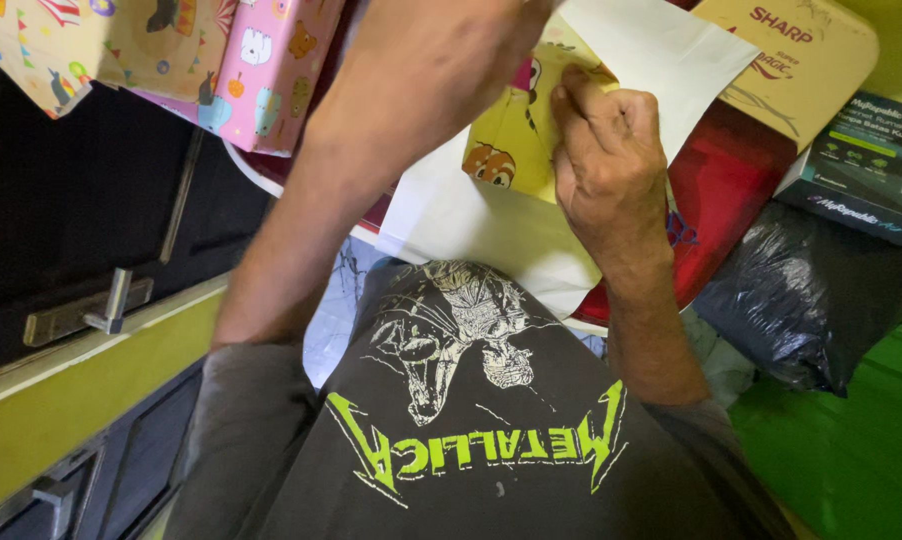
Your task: The person wraps a box with yellow printed wrapping paper, folding the paper flaps over the box and creasing the edges. They apply tape to secure the folds, cut the tape with scissors, press the seams flat, and finally hold up the finished wrapped box.
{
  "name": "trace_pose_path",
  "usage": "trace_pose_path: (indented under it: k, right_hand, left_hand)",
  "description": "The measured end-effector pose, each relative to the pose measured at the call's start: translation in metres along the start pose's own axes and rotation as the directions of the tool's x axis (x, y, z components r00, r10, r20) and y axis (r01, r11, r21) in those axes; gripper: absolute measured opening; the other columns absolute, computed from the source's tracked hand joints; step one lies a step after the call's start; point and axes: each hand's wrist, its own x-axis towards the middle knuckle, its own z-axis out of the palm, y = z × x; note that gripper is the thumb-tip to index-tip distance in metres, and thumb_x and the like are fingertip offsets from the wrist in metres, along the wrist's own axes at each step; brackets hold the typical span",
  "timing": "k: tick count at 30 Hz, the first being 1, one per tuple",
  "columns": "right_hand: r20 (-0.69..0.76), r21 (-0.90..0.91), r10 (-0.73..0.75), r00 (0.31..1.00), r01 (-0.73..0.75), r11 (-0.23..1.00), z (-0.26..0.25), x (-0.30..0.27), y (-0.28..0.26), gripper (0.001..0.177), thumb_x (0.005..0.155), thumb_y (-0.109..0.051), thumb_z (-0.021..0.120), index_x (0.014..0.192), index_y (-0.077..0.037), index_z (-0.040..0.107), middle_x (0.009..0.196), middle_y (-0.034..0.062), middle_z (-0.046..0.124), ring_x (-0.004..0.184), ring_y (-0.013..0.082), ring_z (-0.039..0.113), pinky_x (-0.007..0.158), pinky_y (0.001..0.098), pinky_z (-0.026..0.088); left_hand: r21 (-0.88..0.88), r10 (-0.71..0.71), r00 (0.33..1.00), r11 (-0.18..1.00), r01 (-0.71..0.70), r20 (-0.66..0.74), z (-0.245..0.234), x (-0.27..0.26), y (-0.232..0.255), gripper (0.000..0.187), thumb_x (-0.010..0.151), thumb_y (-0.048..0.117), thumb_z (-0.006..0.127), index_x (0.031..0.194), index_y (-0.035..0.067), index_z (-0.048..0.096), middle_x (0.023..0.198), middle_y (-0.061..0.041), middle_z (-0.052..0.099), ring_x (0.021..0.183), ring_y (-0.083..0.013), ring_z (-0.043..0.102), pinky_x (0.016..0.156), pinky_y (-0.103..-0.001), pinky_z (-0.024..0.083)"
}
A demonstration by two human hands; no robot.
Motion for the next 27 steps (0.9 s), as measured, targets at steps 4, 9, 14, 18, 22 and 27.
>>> trace_pose_path:
  k: [4, 9, 14, 18, 22, 27]
  right_hand:
    - [-0.005, 0.008, -0.027, 1.000, 0.027, 1.000, 0.000, 0.000, 0.001, 0.041, 0.088, 0.008, 0.076, 0.128, 0.006, 0.068, 0.141, 0.0087, 0.064, 0.113, 0.0295, 0.056, 0.101, 0.0375, 0.052]
    - [-0.001, 0.012, -0.042, 0.999, 0.042, 0.999, -0.001, -0.001, 0.003, 0.043, 0.086, 0.006, 0.077, 0.129, 0.006, 0.068, 0.141, 0.0103, 0.064, 0.112, 0.0305, 0.056, 0.100, 0.0382, 0.052]
    - [-0.016, 0.003, -0.046, 0.999, 0.046, 0.999, 0.003, -0.002, 0.005, 0.043, 0.085, 0.008, 0.076, 0.128, 0.006, 0.068, 0.140, 0.0101, 0.066, 0.111, 0.0292, 0.056, 0.099, 0.0375, 0.053]
    - [-0.021, 0.003, -0.044, 0.999, 0.044, 0.999, 0.005, -0.004, 0.006, 0.046, 0.084, 0.010, 0.075, 0.129, 0.006, 0.068, 0.136, 0.0099, 0.067, 0.111, 0.0290, 0.056, 0.099, 0.0359, 0.054]
    - [-0.024, -0.007, -0.051, 0.998, 0.050, 0.999, 0.006, -0.004, 0.007, 0.044, 0.086, 0.008, 0.077, 0.129, 0.006, 0.068, 0.141, 0.0094, 0.066, 0.111, 0.0286, 0.056, 0.099, 0.0362, 0.054]
    - [-0.019, 0.005, -0.042, 0.999, 0.042, 0.999, 0.004, -0.004, 0.006, 0.043, 0.083, 0.010, 0.074, 0.126, 0.007, 0.069, 0.133, 0.0092, 0.064, 0.114, 0.0298, 0.055, 0.101, 0.0377, 0.053]
  left_hand:
    - [-0.116, -0.151, 0.952, 0.986, 0.123, -0.268, 0.004, -0.034, 0.013, 0.051, 0.105, 0.036, 0.077, 0.131, -0.001, 0.053, 0.110, -0.021, 0.065, 0.095, -0.0373, 0.063, 0.082, -0.046, 0.050]
    - [-0.311, -0.305, 0.935, 0.920, 0.240, -0.179, 0.043, -0.052, 0.034, 0.069, 0.108, 0.030, 0.072, 0.151, -0.012, 0.038, 0.118, -0.025, 0.064, 0.107, -0.0383, 0.063, 0.095, -0.046, 0.050]
    - [-0.082, -0.282, 0.870, 0.959, 0.272, -0.404, 0.071, -0.067, 0.051, 0.052, 0.103, 0.011, 0.074, 0.146, -0.003, 0.048, 0.128, -0.019, 0.065, 0.111, -0.0297, 0.066, 0.097, -0.037, 0.054]
    - [-0.075, -0.296, 0.848, 0.953, 0.293, -0.440, 0.085, -0.073, 0.054, 0.048, 0.100, 0.018, 0.084, 0.135, -0.003, 0.059, 0.115, -0.015, 0.067, 0.101, -0.0256, 0.066, 0.089, -0.034, 0.057]
    - [-0.077, -0.259, 0.862, 0.965, 0.251, -0.435, 0.092, -0.078, 0.056, 0.040, 0.101, 0.009, 0.084, 0.133, -0.002, 0.063, 0.114, -0.010, 0.068, 0.096, -0.0190, 0.065, 0.083, -0.031, 0.057]
    - [-0.022, -0.132, 0.921, 0.991, 0.134, -0.366, 0.091, -0.074, 0.065, 0.042, 0.100, 0.007, 0.076, 0.135, -0.008, 0.060, 0.113, -0.012, 0.063, 0.096, -0.0235, 0.059, 0.082, -0.036, 0.054]
